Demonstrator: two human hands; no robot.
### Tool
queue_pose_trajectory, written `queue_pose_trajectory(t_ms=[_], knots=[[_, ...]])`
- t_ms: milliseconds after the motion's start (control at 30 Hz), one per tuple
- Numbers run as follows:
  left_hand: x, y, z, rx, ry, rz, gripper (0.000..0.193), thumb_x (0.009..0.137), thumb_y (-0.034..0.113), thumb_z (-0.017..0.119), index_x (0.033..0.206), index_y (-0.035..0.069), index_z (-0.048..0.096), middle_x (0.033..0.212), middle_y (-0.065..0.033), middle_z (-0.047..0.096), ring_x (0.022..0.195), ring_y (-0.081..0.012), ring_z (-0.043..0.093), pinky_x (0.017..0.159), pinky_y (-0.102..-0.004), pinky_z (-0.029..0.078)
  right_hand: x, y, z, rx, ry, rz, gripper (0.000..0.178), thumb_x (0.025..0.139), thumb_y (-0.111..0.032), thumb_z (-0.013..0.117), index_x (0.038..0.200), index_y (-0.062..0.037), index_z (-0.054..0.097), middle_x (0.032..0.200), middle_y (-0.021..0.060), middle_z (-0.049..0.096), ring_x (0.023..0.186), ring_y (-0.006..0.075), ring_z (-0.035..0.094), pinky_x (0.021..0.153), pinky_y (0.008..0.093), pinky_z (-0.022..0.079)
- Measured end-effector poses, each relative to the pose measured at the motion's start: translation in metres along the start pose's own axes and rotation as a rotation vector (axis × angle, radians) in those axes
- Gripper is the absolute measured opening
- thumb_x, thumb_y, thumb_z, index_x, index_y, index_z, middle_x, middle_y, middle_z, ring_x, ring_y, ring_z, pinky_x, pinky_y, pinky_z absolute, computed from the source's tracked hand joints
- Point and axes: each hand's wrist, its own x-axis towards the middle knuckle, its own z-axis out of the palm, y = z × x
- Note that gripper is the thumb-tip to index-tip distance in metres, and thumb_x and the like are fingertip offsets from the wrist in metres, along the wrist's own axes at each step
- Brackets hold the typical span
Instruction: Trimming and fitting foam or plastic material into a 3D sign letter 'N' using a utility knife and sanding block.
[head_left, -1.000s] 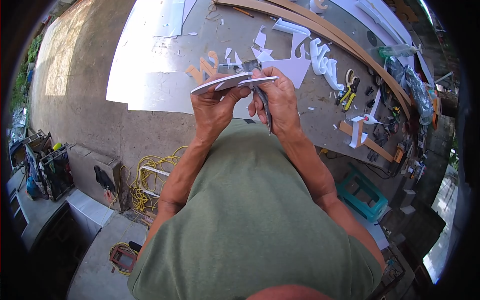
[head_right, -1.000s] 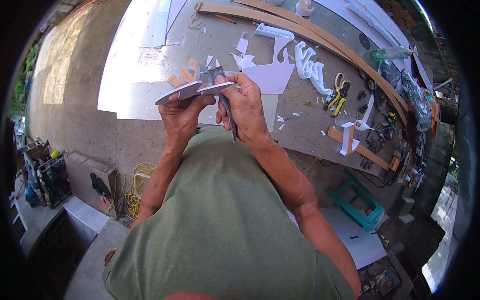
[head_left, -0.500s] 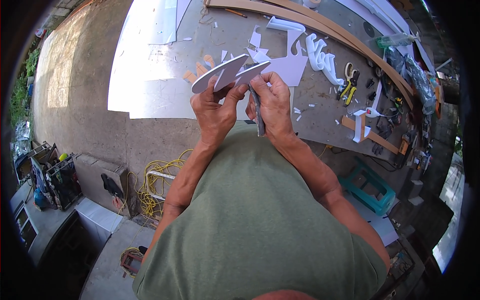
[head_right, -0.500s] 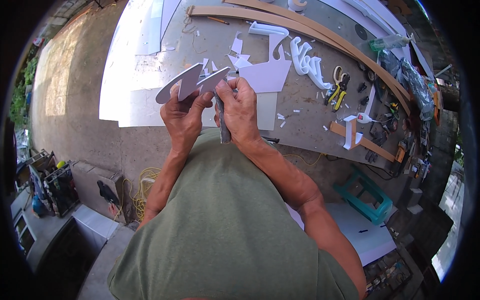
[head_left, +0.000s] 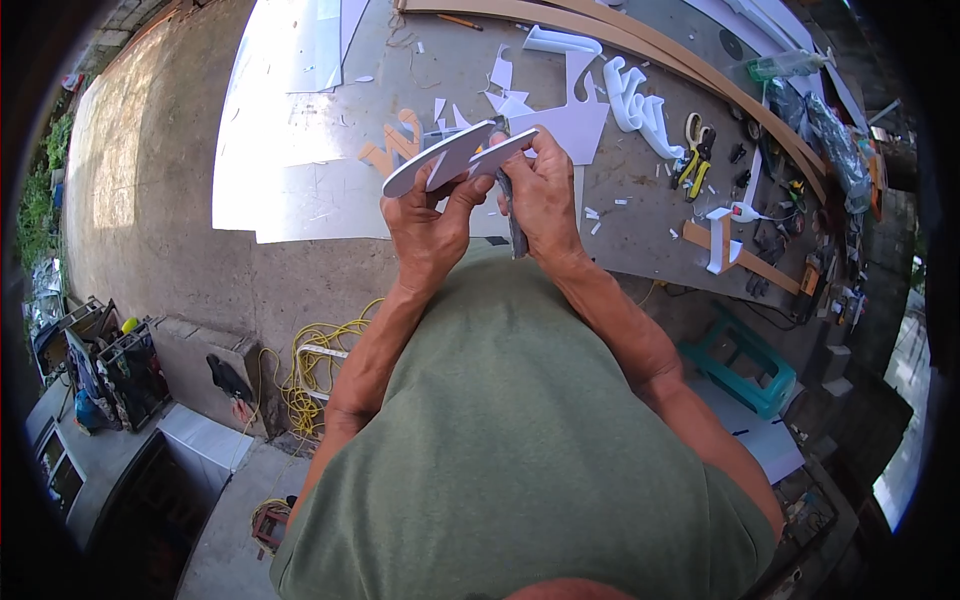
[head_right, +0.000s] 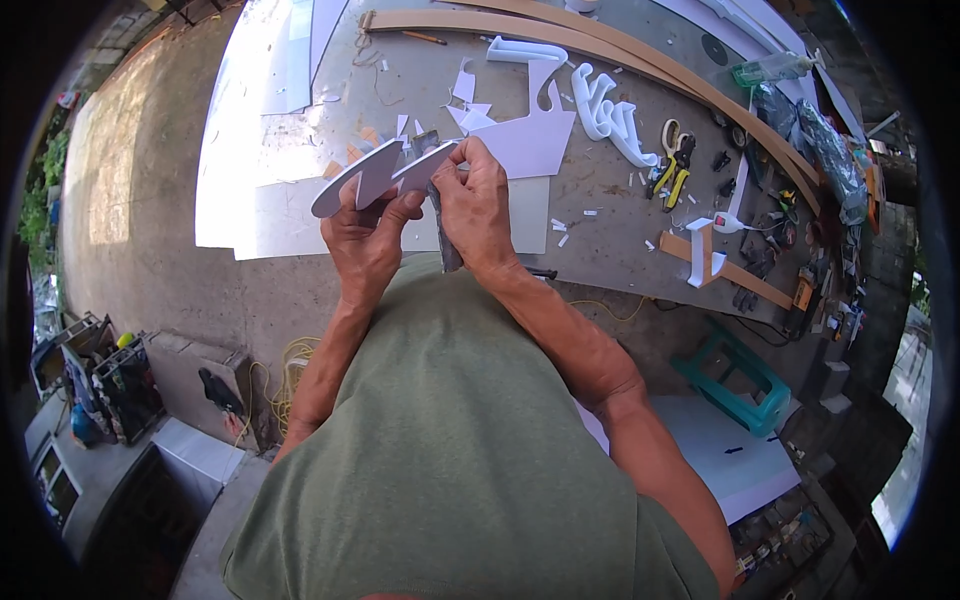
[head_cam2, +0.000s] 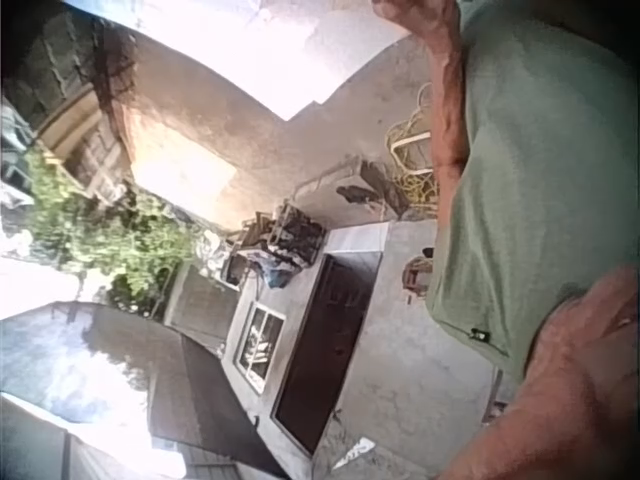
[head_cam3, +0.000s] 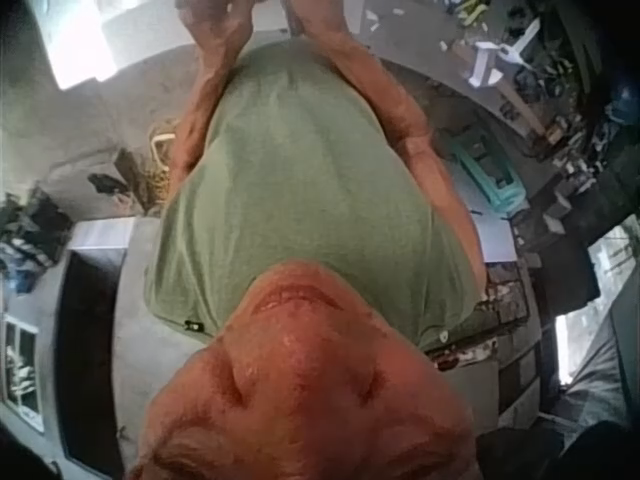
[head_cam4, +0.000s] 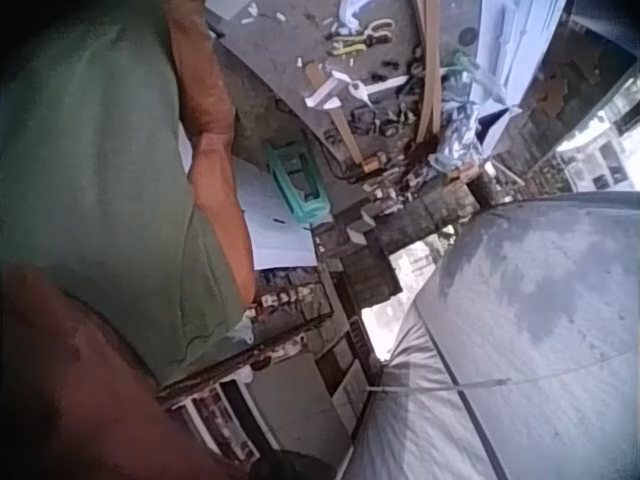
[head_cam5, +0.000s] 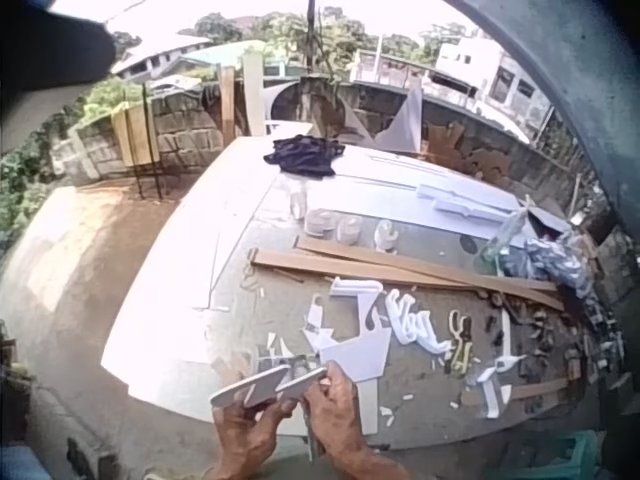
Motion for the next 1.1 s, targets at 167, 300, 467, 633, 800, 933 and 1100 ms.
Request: queue_pose_trajectory(t_ms=[167,300,467,633,800,933,1100], knots=[[0.001,0.011,0.004,-0.025,-0.002,-0.050,0.032,0.086,-0.002,0.075,0.115,-0.001,0.061,0.088,-0.0080,0.069,0.076,-0.0149,0.068,0.067,-0.0289,0.059,-0.001,0.008,-0.002,-0.094,0.044,-0.126,0.024,0.097,-0.021,0.062,0.087,-0.0027,0.051,0.060,-0.0010,0.051,0.053,0.0045,0.043,0.046,0.0270,0.034],[-0.004,0.009,0.004,0.007,-0.076,-0.061,0.037,0.086,-0.001,0.075,0.119,-0.001,0.059,0.090,-0.0094,0.071,0.077,-0.0148,0.068,0.068,-0.0294,0.059,0.008,0.009,-0.003,-0.074,0.018,-0.043,0.025,0.097,-0.022,0.063,0.088,-0.0018,0.052,0.062,0.0000,0.054,0.057,0.0056,0.046,0.049,0.0268,0.037],[-0.002,0.004,0.008,0.059,-0.056,0.058,0.036,0.086,-0.001,0.075,0.118,-0.001,0.059,0.090,-0.0098,0.071,0.079,-0.0153,0.069,0.067,-0.0297,0.060,0.005,0.013,-0.008,-0.023,0.037,-0.017,0.026,0.097,-0.022,0.064,0.086,-0.0004,0.054,0.065,0.0029,0.056,0.058,0.0082,0.050,0.049,0.0291,0.039],[0.000,0.009,0.009,0.051,-0.080,0.007,0.036,0.086,-0.002,0.075,0.118,0.001,0.060,0.089,-0.0087,0.070,0.076,-0.0154,0.069,0.066,-0.0300,0.060,0.017,0.018,-0.001,-0.030,0.078,-0.020,0.023,0.096,-0.020,0.063,0.086,-0.0002,0.055,0.064,0.0037,0.058,0.055,0.0086,0.050,0.048,0.0293,0.039],[0.000,-0.002,0.006,0.186,-0.052,0.142,0.039,0.085,-0.003,0.075,0.121,0.002,0.059,0.094,-0.0092,0.069,0.077,-0.0155,0.069,0.066,-0.0297,0.060,0.006,0.009,-0.004,-0.054,0.075,0.016,0.021,0.096,-0.018,0.063,0.089,0.0006,0.055,0.065,0.0048,0.058,0.055,0.0093,0.051,0.049,0.0296,0.040],[-0.005,-0.003,0.010,0.023,-0.052,0.072,0.039,0.086,-0.001,0.075,0.122,0.001,0.058,0.090,-0.0094,0.070,0.074,-0.0144,0.068,0.066,-0.0289,0.058,0.016,0.015,-0.002,-0.091,0.112,-0.055,0.022,0.097,-0.018,0.062,0.087,0.0003,0.056,0.068,0.0056,0.058,0.058,0.0101,0.053,0.051,0.0301,0.043],[-0.003,-0.008,0.005,0.158,-0.069,0.067,0.057,0.082,0.003,0.080,0.131,0.006,0.052,0.090,-0.0147,0.073,0.077,-0.0201,0.074,0.066,-0.0325,0.060,0.005,0.009,-0.001,-0.043,0.083,0.020,0.021,0.096,-0.017,0.062,0.088,0.0013,0.055,0.069,0.0069,0.061,0.058,0.0114,0.054,0.052,0.0306,0.045]])
